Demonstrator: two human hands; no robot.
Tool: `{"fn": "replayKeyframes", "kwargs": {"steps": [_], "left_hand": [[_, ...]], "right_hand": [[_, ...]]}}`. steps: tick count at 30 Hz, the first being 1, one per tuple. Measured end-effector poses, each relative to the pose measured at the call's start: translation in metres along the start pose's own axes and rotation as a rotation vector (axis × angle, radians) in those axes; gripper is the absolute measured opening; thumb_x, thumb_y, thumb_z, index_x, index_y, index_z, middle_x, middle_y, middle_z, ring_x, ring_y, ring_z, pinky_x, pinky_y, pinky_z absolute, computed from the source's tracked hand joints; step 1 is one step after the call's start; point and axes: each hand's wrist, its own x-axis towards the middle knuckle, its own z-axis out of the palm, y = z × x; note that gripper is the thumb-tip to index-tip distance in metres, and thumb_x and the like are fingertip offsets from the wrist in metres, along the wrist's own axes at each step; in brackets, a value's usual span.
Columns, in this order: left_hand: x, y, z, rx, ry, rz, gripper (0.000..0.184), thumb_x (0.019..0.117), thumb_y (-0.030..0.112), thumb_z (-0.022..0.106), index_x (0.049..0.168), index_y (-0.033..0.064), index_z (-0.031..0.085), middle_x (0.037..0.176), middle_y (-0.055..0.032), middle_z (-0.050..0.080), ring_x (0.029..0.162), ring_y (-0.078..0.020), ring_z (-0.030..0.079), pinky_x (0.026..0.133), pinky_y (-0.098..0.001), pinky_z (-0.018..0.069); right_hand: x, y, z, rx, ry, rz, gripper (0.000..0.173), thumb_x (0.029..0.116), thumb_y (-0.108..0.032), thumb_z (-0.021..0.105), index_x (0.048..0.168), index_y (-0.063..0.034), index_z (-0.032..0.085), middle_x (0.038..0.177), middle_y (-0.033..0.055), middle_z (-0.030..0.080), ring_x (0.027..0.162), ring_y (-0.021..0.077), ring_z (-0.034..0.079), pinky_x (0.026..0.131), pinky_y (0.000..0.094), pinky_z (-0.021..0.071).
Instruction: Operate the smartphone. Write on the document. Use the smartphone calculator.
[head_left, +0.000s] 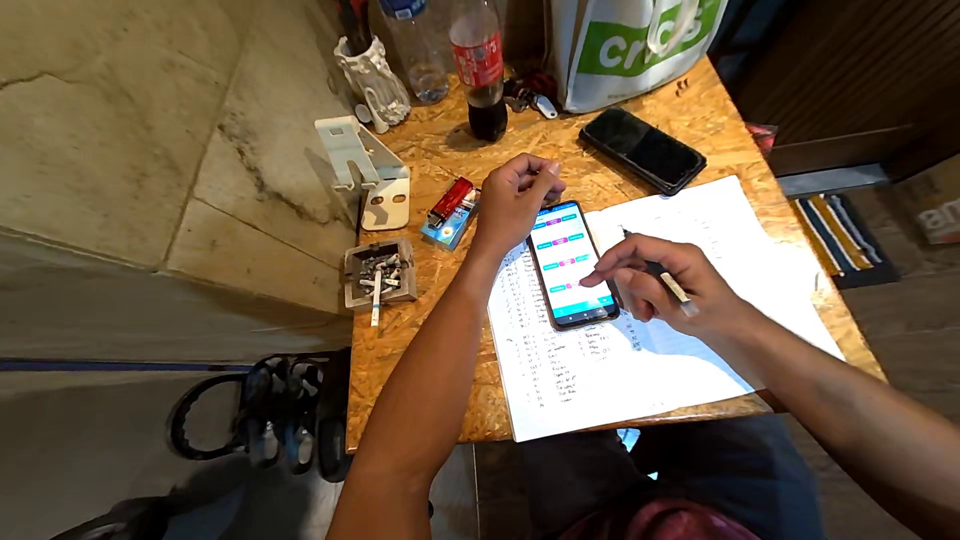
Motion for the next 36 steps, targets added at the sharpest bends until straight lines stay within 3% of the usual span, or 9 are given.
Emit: {"fn": "replayKeyframes", "kwargs": {"steps": [5,9,16,20,27,31,36], "left_hand": [[0.0003,-0.0002,-0.0001,0.000,-0.001,-0.007,0.020,0.1048,0.018,0.060,0.109,-0.0005,0.066,0.095,-0.0104,0.077,0.086,-0.0212,0.077,0.082,-0.0385,0.0653],[0.0002,0.0001,0.0000,0.003,-0.002,-0.010,0.019,0.1048,0.018,0.060,0.109,-0.0001,0.066,0.095,-0.0100,0.077,0.086,-0.0211,0.077,0.082,-0.0381,0.0653],[0.0002,0.0004,-0.0003,0.020,-0.002,-0.001,0.020,0.1050,0.019,0.060,0.108,0.0006,0.067,0.095,-0.0094,0.077,0.086,-0.0203,0.077,0.081,-0.0376,0.0654],[0.0000,-0.0002,-0.0002,0.007,-0.001,0.001,0.020,0.1050,0.018,0.060,0.108,0.0000,0.067,0.095,-0.0100,0.077,0.086,-0.0206,0.077,0.081,-0.0380,0.0655],[-0.0006,0.0015,0.0005,0.013,0.005,-0.012,0.019,0.1049,0.019,0.060,0.108,0.0006,0.067,0.095,-0.0098,0.077,0.086,-0.0202,0.077,0.081,-0.0372,0.0653],[-0.0005,0.0004,0.0003,0.002,0.002,-0.005,0.019,0.1047,0.018,0.060,0.108,-0.0004,0.066,0.095,-0.0104,0.077,0.086,-0.0210,0.077,0.082,-0.0386,0.0652],[-0.0001,0.0010,0.0001,0.002,0.001,-0.004,0.019,0.1048,0.017,0.060,0.108,-0.0005,0.066,0.095,-0.0103,0.077,0.086,-0.0212,0.077,0.082,-0.0384,0.0653]], "right_hand": [[0.0009,-0.0022,0.0026,-0.081,0.042,0.052,0.022,0.1032,-0.018,0.051,0.118,-0.0120,0.066,0.096,-0.0006,0.073,0.052,0.0059,0.058,0.043,0.0216,0.0506],[0.0014,-0.0049,0.0041,-0.059,0.079,0.084,0.026,0.1032,-0.018,0.051,0.125,-0.0122,0.065,0.081,0.0026,0.067,0.048,0.0092,0.056,0.042,0.0236,0.0508],[-0.0002,-0.0015,0.0003,-0.052,0.018,-0.018,0.021,0.1034,-0.019,0.052,0.117,-0.0107,0.066,0.098,-0.0004,0.073,0.053,0.0037,0.057,0.043,0.0193,0.0491],[0.0004,0.0007,0.0012,-0.081,0.005,-0.015,0.020,0.1033,-0.020,0.053,0.112,-0.0094,0.068,0.088,-0.0006,0.071,0.052,0.0050,0.057,0.043,0.0209,0.0492],[0.0003,-0.0022,0.0026,-0.086,0.058,0.030,0.023,0.1027,-0.018,0.052,0.120,-0.0119,0.066,0.087,-0.0002,0.070,0.050,0.0066,0.056,0.041,0.0221,0.0503],[-0.0005,-0.0012,0.0004,-0.068,0.022,-0.030,0.020,0.1040,-0.021,0.052,0.113,-0.0106,0.066,0.096,-0.0011,0.073,0.053,0.0032,0.057,0.043,0.0189,0.0490],[-0.0007,0.0025,0.0009,-0.089,-0.023,-0.079,0.021,0.1047,-0.022,0.054,0.109,-0.0075,0.068,0.084,-0.0018,0.071,0.054,0.0022,0.056,0.044,0.0183,0.0479]]}}
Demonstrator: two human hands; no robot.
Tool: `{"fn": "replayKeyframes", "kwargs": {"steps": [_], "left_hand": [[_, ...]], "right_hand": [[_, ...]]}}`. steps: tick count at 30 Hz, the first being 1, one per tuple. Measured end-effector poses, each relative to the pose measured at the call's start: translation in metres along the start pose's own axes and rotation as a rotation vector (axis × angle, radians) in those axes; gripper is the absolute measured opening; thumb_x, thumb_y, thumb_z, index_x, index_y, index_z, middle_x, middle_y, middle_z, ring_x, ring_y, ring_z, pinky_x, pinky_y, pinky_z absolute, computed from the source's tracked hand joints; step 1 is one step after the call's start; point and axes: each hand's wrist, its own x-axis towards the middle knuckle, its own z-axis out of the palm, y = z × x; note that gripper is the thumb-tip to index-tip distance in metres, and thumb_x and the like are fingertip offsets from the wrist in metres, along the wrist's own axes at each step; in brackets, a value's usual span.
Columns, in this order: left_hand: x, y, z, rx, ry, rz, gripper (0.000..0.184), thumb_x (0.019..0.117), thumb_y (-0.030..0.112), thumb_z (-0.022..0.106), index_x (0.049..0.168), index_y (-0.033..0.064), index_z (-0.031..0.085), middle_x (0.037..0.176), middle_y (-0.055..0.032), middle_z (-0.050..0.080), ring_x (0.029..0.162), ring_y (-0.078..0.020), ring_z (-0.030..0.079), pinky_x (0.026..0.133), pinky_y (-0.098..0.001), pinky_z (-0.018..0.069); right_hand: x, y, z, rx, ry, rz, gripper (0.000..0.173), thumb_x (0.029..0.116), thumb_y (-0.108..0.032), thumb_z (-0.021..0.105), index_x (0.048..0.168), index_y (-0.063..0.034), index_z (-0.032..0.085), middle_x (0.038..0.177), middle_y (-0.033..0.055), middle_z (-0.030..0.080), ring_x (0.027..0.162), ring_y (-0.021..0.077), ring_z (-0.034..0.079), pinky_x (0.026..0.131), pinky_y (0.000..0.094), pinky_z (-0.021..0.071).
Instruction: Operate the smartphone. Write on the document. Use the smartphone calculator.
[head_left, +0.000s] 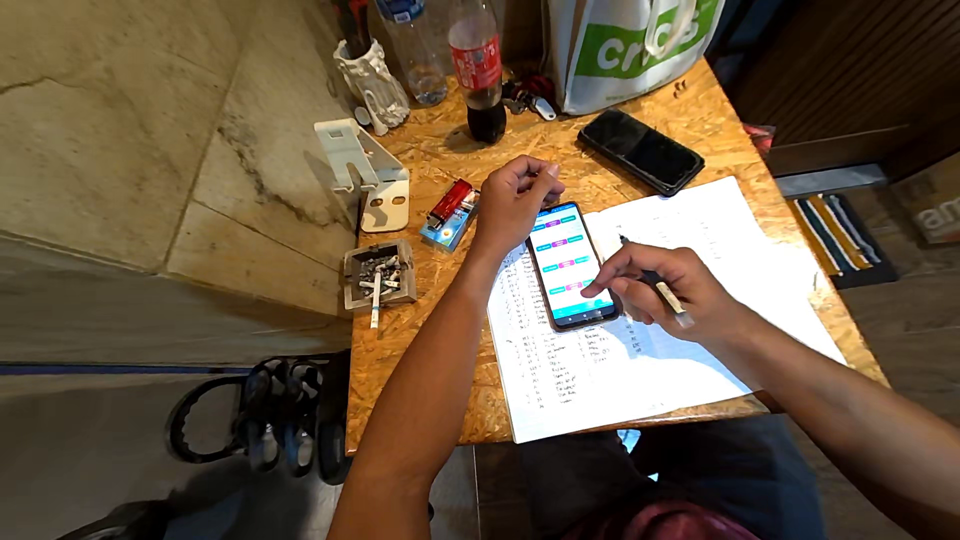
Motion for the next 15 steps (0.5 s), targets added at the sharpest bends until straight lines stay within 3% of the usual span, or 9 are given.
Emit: {"fn": "replayKeyframes", "kwargs": {"steps": [7,15], "left_hand": [[0.0000,-0.0003,0.0005,0.005,-0.001,0.004,0.020,0.1048,0.018,0.060,0.108,-0.0008,0.066,0.095,-0.0106,0.077,0.086,-0.0213,0.077,0.082,-0.0385,0.0657],[0.0000,-0.0010,0.0004,-0.006,0.003,-0.003,0.019,0.1046,0.017,0.060,0.108,-0.0007,0.066,0.094,-0.0108,0.077,0.085,-0.0215,0.077,0.081,-0.0382,0.0656]], "right_hand": [[0.0008,-0.0050,0.0018,-0.033,0.099,0.083,0.021,0.1019,-0.017,0.053,0.115,-0.0114,0.067,0.092,-0.0013,0.073,0.052,0.0052,0.058,0.042,0.0214,0.0497],[-0.0002,0.0001,0.0017,-0.024,0.029,-0.029,0.020,0.1038,-0.021,0.054,0.108,-0.0076,0.068,0.088,-0.0008,0.072,0.054,0.0026,0.057,0.045,0.0196,0.0493]]}}
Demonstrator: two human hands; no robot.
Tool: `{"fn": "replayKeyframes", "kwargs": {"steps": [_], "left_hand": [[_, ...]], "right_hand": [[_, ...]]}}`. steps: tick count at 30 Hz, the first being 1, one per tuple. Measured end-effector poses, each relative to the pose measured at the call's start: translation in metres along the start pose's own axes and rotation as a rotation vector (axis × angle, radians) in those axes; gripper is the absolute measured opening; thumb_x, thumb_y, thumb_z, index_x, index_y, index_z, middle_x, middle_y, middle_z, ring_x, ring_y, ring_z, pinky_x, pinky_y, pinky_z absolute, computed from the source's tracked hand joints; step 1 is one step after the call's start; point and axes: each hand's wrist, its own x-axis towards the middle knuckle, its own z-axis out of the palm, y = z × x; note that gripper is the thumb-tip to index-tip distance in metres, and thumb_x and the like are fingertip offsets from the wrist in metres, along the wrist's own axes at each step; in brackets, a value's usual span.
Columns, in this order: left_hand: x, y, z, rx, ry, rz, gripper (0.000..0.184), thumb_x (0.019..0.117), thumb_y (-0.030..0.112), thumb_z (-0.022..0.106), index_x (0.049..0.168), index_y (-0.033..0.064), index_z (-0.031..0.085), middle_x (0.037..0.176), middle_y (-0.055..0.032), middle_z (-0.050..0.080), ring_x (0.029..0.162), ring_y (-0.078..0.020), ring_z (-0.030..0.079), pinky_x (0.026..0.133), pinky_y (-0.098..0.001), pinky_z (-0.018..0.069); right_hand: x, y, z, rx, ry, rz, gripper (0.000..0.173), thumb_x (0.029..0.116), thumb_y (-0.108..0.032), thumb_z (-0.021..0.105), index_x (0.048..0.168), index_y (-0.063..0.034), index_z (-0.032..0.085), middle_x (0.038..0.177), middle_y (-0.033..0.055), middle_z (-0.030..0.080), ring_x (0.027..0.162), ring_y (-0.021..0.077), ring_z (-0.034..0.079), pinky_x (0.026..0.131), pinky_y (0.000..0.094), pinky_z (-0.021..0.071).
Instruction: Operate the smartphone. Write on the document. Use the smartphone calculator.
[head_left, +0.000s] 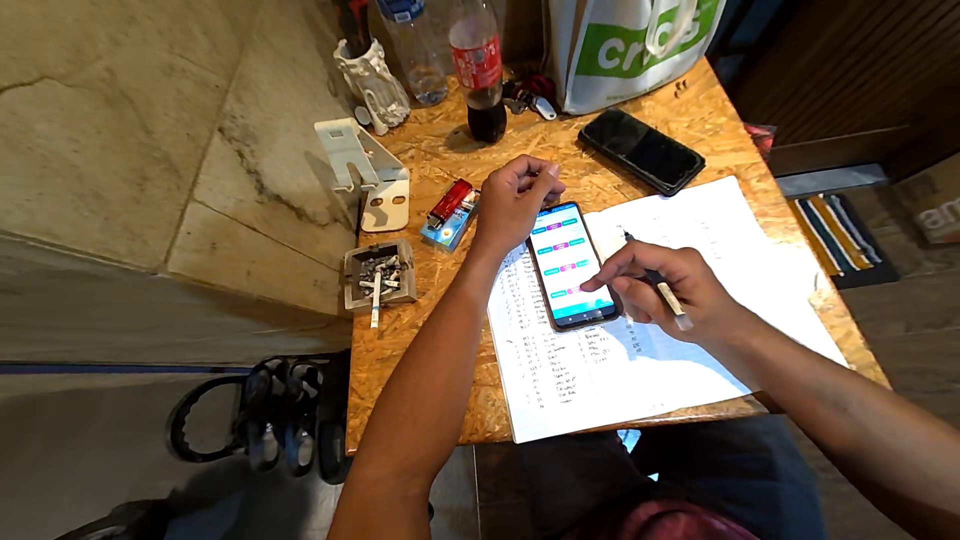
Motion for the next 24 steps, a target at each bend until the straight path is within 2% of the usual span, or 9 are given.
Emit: {"fn": "replayKeyframes", "kwargs": {"steps": [3,7,9,11,12,16,19,22,24], "left_hand": [[0.0003,0.0002,0.0003,0.007,0.004,-0.001,0.019,0.1045,0.017,0.061,0.108,-0.0005,0.066,0.094,-0.0105,0.077,0.085,-0.0215,0.077,0.081,-0.0382,0.0657],[-0.0001,0.0005,-0.0001,0.012,0.003,-0.001,0.019,0.1046,0.018,0.060,0.108,-0.0003,0.066,0.095,-0.0102,0.077,0.086,-0.0210,0.077,0.081,-0.0380,0.0656],[-0.0002,0.0010,0.0003,0.010,-0.001,0.000,0.020,0.1048,0.018,0.060,0.108,-0.0005,0.066,0.095,-0.0105,0.077,0.086,-0.0212,0.077,0.082,-0.0385,0.0656],[-0.0003,0.0012,-0.0003,0.007,-0.010,0.003,0.020,0.1051,0.018,0.059,0.109,-0.0007,0.066,0.095,-0.0106,0.077,0.086,-0.0212,0.077,0.082,-0.0387,0.0654],[-0.0004,0.0008,-0.0006,0.006,-0.011,0.006,0.020,0.1051,0.017,0.059,0.109,-0.0007,0.066,0.095,-0.0105,0.077,0.086,-0.0212,0.077,0.082,-0.0387,0.0653],[0.0000,0.0006,-0.0001,0.010,-0.004,0.008,0.019,0.1047,0.017,0.060,0.108,-0.0004,0.067,0.095,-0.0103,0.077,0.086,-0.0209,0.077,0.082,-0.0380,0.0652],[-0.0001,0.0010,-0.0003,0.010,-0.006,0.002,0.019,0.1048,0.017,0.060,0.108,-0.0004,0.066,0.095,-0.0104,0.077,0.087,-0.0212,0.077,0.082,-0.0384,0.0654],[-0.0002,0.0016,0.0001,0.011,0.000,-0.004,0.019,0.1046,0.017,0.060,0.108,-0.0003,0.066,0.095,-0.0103,0.077,0.087,-0.0208,0.077,0.082,-0.0380,0.0652],[-0.0005,0.0015,0.0003,0.012,0.003,0.000,0.019,0.1046,0.017,0.060,0.108,-0.0003,0.066,0.095,-0.0102,0.077,0.086,-0.0212,0.077,0.082,-0.0382,0.0654]], "right_hand": [[0.0003,0.0003,0.0013,-0.029,0.012,0.040,0.018,0.1038,-0.020,0.053,0.110,-0.0094,0.067,0.087,-0.0018,0.071,0.054,0.0034,0.057,0.046,0.0210,0.0508],[0.0023,-0.0043,0.0030,-0.059,0.062,0.128,0.025,0.1015,-0.018,0.053,0.121,-0.0123,0.067,0.078,-0.0016,0.066,0.049,0.0067,0.055,0.042,0.0245,0.0505],[0.0017,-0.0067,0.0021,-0.032,0.088,0.139,0.026,0.1021,-0.019,0.053,0.124,-0.0132,0.066,0.086,-0.0007,0.069,0.049,0.0067,0.055,0.042,0.0234,0.0504],[0.0016,-0.0075,0.0008,-0.030,0.107,0.110,0.025,0.1027,-0.019,0.053,0.123,-0.0127,0.066,0.097,-0.0013,0.073,0.051,0.0044,0.056,0.043,0.0210,0.0500],[0.0017,-0.0071,0.0007,-0.028,0.111,0.087,0.024,0.1027,-0.019,0.053,0.121,-0.0114,0.066,0.097,-0.0010,0.073,0.052,0.0039,0.056,0.043,0.0205,0.0497],[0.0006,-0.0027,0.0002,-0.062,0.059,-0.013,0.020,0.1036,-0.020,0.052,0.113,-0.0091,0.066,0.094,-0.0020,0.074,0.055,0.0013,0.056,0.045,0.0188,0.0482],[0.0003,-0.0015,0.0017,-0.102,0.042,-0.024,0.020,0.1033,-0.020,0.052,0.109,-0.0092,0.068,0.088,-0.0034,0.072,0.057,0.0012,0.057,0.047,0.0197,0.0491],[0.0011,-0.0027,0.0023,-0.156,0.055,0.053,0.020,0.1018,-0.019,0.052,0.113,-0.0127,0.068,0.089,-0.0055,0.072,0.056,0.0018,0.057,0.047,0.0210,0.0504],[0.0016,-0.0042,0.0027,-0.152,0.079,0.097,0.023,0.1012,-0.020,0.053,0.117,-0.0139,0.067,0.081,-0.0048,0.068,0.051,0.0037,0.054,0.044,0.0230,0.0492]]}}
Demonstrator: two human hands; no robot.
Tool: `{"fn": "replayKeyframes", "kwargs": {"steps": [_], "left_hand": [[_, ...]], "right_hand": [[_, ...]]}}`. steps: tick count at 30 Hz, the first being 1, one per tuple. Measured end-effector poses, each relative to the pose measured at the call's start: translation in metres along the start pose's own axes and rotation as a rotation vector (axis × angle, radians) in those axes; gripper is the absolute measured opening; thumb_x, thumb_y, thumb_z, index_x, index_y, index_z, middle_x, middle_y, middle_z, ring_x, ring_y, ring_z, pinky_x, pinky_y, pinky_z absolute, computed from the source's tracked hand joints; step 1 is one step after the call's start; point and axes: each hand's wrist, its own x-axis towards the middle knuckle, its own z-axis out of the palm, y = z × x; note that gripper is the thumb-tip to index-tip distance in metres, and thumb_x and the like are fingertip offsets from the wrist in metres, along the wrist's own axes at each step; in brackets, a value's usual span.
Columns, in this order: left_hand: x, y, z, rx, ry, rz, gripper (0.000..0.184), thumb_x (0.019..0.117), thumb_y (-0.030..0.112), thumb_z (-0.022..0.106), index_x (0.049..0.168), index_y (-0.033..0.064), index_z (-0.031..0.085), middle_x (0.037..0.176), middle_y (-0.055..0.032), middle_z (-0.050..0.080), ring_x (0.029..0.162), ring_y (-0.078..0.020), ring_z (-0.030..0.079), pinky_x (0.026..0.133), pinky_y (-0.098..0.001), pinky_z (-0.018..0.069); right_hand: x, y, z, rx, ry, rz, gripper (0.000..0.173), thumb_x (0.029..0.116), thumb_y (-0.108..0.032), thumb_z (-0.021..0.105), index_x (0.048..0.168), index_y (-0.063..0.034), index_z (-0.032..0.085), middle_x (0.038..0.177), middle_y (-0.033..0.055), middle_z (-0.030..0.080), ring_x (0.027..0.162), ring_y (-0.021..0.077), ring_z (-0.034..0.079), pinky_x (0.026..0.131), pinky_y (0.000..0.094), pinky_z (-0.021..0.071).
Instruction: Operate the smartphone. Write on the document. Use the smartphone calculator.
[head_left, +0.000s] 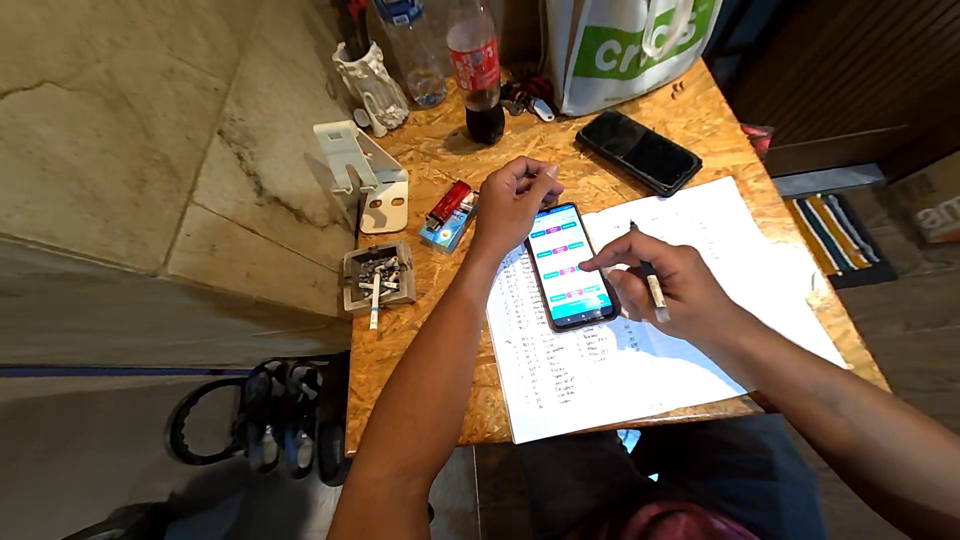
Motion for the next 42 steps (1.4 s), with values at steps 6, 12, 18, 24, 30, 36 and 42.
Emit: {"fn": "replayKeyframes", "kwargs": {"steps": [6,12,18,24,30,36,42], "left_hand": [[0.0000,0.0001,-0.0001,-0.004,-0.004,-0.006,0.019,0.1048,0.017,0.060,0.109,-0.0003,0.067,0.095,-0.0103,0.077,0.086,-0.0208,0.077,0.082,-0.0375,0.0654],[0.0005,-0.0012,-0.0005,-0.006,-0.004,-0.004,0.019,0.1046,0.017,0.060,0.109,0.0000,0.067,0.095,-0.0101,0.077,0.086,-0.0211,0.077,0.081,-0.0380,0.0655],[0.0007,-0.0019,-0.0005,-0.002,-0.004,0.001,0.019,0.1047,0.017,0.060,0.109,0.0004,0.066,0.095,-0.0097,0.078,0.086,-0.0209,0.077,0.082,-0.0385,0.0654],[0.0005,-0.0009,-0.0005,-0.002,-0.002,-0.004,0.018,0.1045,0.017,0.060,0.109,-0.0001,0.066,0.095,-0.0099,0.077,0.087,-0.0206,0.077,0.082,-0.0380,0.0653],[0.0006,-0.0010,-0.0007,0.012,-0.003,-0.001,0.019,0.1046,0.018,0.060,0.108,0.0006,0.067,0.095,-0.0090,0.077,0.086,-0.0201,0.077,0.083,-0.0381,0.0652],[0.0004,-0.0002,-0.0001,0.016,-0.002,0.002,0.018,0.1044,0.018,0.061,0.108,0.0007,0.067,0.094,-0.0091,0.078,0.086,-0.0196,0.077,0.081,-0.0371,0.0653],[0.0008,0.0000,0.0012,0.002,-0.004,-0.006,0.019,0.1047,0.017,0.060,0.109,0.0002,0.066,0.095,-0.0096,0.077,0.086,-0.0201,0.077,0.082,-0.0373,0.0654]], "right_hand": [[0.0002,-0.0029,-0.0025,0.045,0.109,-0.007,0.024,0.1001,-0.017,0.053,0.120,-0.0111,0.066,0.097,-0.0016,0.072,0.051,0.0043,0.055,0.042,0.0222,0.0481],[-0.0020,0.0026,0.0027,-0.034,-0.014,-0.145,0.028,0.1022,-0.022,0.053,0.124,-0.0120,0.066,0.071,-0.0050,0.059,0.052,0.0020,0.049,0.045,0.0223,0.0458],[-0.0032,0.0060,0.0052,-0.159,-0.091,-0.210,0.028,0.1036,-0.024,0.050,0.122,-0.0125,0.068,0.075,-0.0056,0.062,0.057,0.0012,0.052,0.049,0.0234,0.0458],[0.0006,0.0017,-0.0026,-0.127,0.071,-0.156,0.028,0.1025,-0.021,0.050,0.123,-0.0109,0.066,0.078,-0.0048,0.064,0.055,0.0013,0.049,0.048,0.0219,0.0449],[-0.0003,0.0033,0.0015,-0.212,0.018,-0.036,0.032,0.1002,-0.022,0.052,0.129,-0.0161,0.064,0.067,-0.0067,0.055,0.051,0.0048,0.049,0.045,0.0280,0.0464],[0.0009,0.0003,-0.0015,-0.173,0.095,-0.094,0.029,0.1016,-0.021,0.050,0.125,-0.0124,0.065,0.078,-0.0054,0.063,0.053,0.0025,0.047,0.046,0.0238,0.0437],[-0.0007,0.0010,-0.0007,-0.158,0.063,-0.100,0.029,0.1016,-0.021,0.051,0.126,-0.0130,0.065,0.075,-0.0066,0.061,0.053,0.0016,0.049,0.046,0.0227,0.0451]]}}
